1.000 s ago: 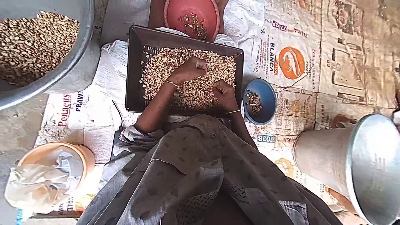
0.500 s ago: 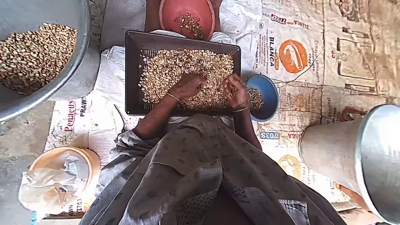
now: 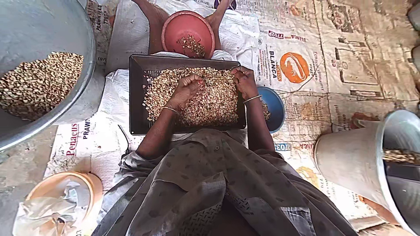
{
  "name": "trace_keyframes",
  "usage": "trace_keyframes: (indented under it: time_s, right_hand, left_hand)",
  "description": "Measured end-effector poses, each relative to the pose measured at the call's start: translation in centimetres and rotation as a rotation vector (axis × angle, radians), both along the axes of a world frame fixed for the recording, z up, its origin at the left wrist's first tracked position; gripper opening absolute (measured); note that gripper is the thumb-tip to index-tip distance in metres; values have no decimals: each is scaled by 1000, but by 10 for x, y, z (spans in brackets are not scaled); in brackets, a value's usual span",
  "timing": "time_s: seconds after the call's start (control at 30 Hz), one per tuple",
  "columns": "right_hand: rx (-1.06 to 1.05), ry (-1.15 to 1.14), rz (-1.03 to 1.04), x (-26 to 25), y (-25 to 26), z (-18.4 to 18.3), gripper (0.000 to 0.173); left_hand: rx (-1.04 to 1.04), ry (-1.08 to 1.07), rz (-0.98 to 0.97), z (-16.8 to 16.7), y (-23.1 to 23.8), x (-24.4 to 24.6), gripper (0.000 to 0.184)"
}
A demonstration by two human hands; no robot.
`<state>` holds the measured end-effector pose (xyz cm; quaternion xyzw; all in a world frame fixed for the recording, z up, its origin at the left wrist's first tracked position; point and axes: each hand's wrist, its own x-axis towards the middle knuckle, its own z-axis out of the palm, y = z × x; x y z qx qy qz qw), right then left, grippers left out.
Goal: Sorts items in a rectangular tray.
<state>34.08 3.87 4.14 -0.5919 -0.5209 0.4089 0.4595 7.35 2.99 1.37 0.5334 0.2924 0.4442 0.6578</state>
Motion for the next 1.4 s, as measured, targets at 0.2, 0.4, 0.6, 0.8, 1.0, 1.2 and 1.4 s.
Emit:
trace_keyframes:
  time_s: [0.2, 0.4, 0.6, 0.8, 1.0, 1.2, 1.4]
  right_hand:
    - [-64, -713, 195, -28, 36, -2, 31]
    - [-163, -952, 133, -56, 35, -14, 28]
    - [-13, 552, 149, -32, 20, -12, 25]
    - [-170, 750, 278, -50, 13, -9, 38]
    - [-40, -803, 388, -95, 8, -6, 28]
    - [-125, -1076, 346, -119, -8, -9, 35]
    - [-95, -900, 390, -101, 0, -22, 27]
  left_hand:
    - [-258, -437, 238, 4, 10, -14, 30]
    - [-320, -548, 322, 5, 16, -20, 33]
    - [-403, -653, 379, 7, 19, -21, 41]
    - [-366, -814, 307, 6, 21, -31, 49]
    - [-326, -811, 303, 5, 20, -35, 47]
    - [-331, -813, 325, 4, 20, -37, 30]
    - [-312, -786, 251, 4, 20, -34, 28]
